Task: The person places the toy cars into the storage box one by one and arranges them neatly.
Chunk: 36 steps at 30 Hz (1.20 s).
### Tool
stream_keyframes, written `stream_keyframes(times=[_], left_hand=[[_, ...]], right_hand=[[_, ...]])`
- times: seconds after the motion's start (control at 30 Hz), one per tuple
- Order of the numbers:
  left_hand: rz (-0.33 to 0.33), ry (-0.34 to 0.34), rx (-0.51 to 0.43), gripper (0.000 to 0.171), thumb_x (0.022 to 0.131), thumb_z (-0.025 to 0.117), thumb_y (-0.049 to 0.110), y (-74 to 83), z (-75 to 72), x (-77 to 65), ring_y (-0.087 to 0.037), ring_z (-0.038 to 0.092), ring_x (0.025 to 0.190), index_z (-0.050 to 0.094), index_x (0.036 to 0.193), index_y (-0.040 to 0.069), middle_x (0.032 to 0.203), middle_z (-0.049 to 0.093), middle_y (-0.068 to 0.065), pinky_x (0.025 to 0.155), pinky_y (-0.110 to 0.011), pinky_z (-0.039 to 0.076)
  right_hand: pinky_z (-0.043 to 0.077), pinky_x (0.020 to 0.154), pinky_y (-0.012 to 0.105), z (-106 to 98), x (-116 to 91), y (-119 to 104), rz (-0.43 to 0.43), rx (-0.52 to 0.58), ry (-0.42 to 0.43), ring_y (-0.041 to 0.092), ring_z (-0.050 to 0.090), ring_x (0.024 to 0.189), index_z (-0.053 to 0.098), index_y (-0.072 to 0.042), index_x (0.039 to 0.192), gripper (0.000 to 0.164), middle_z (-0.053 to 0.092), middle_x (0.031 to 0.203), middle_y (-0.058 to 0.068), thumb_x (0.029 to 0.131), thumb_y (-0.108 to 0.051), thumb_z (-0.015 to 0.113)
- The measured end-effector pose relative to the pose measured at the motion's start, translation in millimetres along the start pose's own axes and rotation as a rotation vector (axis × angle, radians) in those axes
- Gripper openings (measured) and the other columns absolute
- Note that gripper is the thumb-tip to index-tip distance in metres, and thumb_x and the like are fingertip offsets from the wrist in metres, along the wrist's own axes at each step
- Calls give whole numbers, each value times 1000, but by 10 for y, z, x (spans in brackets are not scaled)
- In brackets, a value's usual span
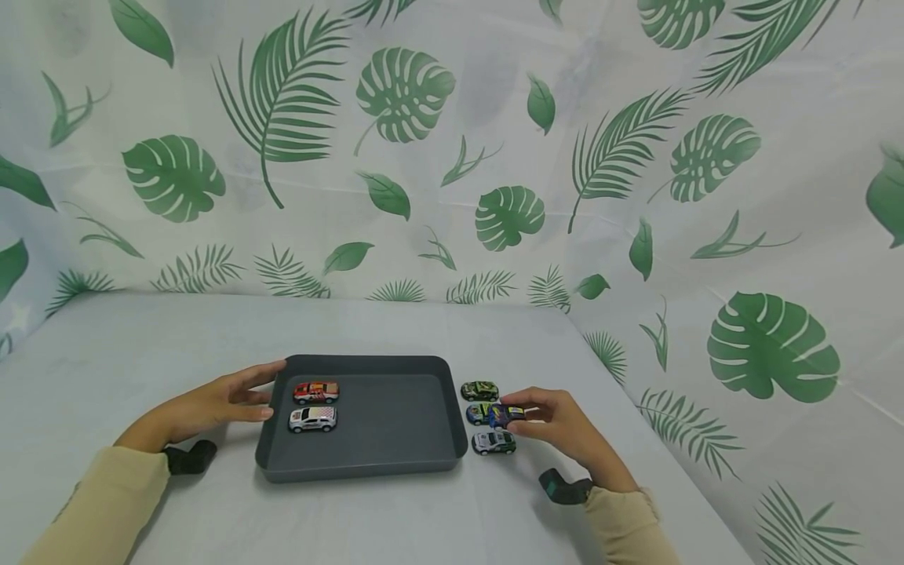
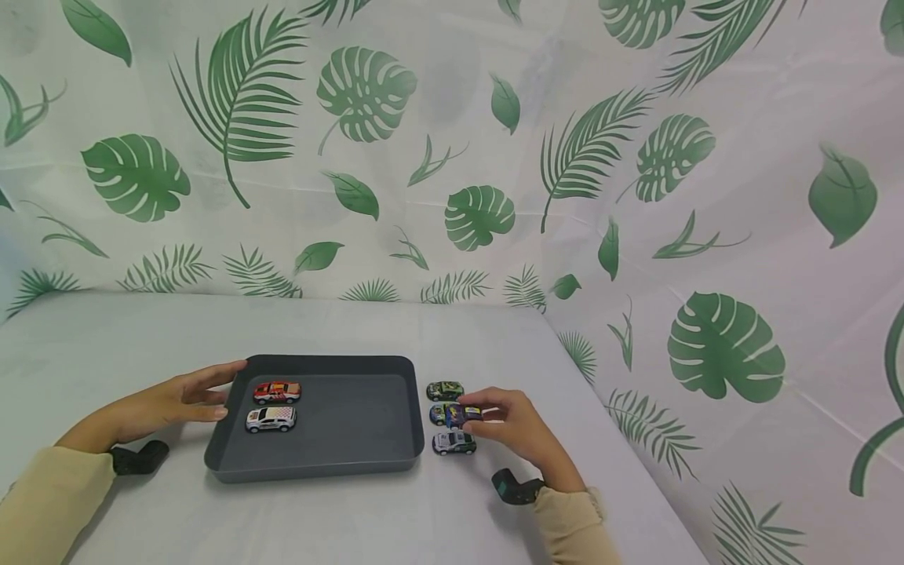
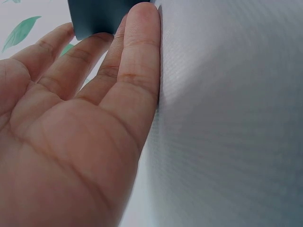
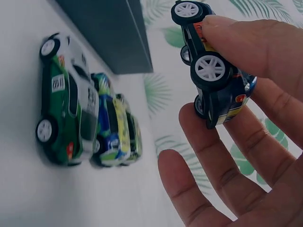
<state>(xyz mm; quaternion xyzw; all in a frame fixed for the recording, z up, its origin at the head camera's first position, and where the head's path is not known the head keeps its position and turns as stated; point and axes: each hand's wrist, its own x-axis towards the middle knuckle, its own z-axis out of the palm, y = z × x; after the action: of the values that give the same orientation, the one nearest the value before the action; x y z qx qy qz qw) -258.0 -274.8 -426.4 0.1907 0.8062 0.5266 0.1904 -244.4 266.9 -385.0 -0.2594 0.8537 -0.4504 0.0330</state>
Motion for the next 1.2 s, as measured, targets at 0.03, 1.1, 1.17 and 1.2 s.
stream_keyframes(times=[0.03, 1.1, 1.17, 1.2], left_hand=[[-1, -1, -1, 93, 105, 74, 18, 0, 0, 0, -62, 32, 152, 14, 172, -2, 173, 17, -36, 115, -69, 38], [-21, 6, 15, 94, 104, 75, 22, 29, -11, -3, -63, 31, 152, 15, 172, -1, 173, 19, -36, 113, -78, 36], [-23, 8, 15, 94, 104, 76, 21, 28, -11, -3, -63, 31, 152, 15, 172, -1, 173, 19, -36, 113, -78, 36], [-25, 9, 16, 94, 104, 76, 22, 29, -10, -4, -63, 31, 152, 15, 172, 0, 173, 19, -36, 113, -77, 36]], right_hand=[[59, 96, 31, 10, 12, -6, -2, 1, -1, 10, 70, 107, 73, 9, 127, 33, 74, 127, 23, 97, -3, 79], [59, 96, 30, 417, 310, -154, -9, 151, -54, 27, 70, 111, 71, 11, 131, 41, 71, 131, 24, 96, -6, 82], [59, 95, 30, 451, 325, -165, -11, 158, -51, 26, 70, 110, 72, 11, 131, 40, 71, 131, 23, 95, -5, 82], [59, 95, 29, 470, 333, -170, -11, 160, -50, 25, 70, 110, 72, 11, 130, 40, 71, 130, 23, 95, -4, 82]])
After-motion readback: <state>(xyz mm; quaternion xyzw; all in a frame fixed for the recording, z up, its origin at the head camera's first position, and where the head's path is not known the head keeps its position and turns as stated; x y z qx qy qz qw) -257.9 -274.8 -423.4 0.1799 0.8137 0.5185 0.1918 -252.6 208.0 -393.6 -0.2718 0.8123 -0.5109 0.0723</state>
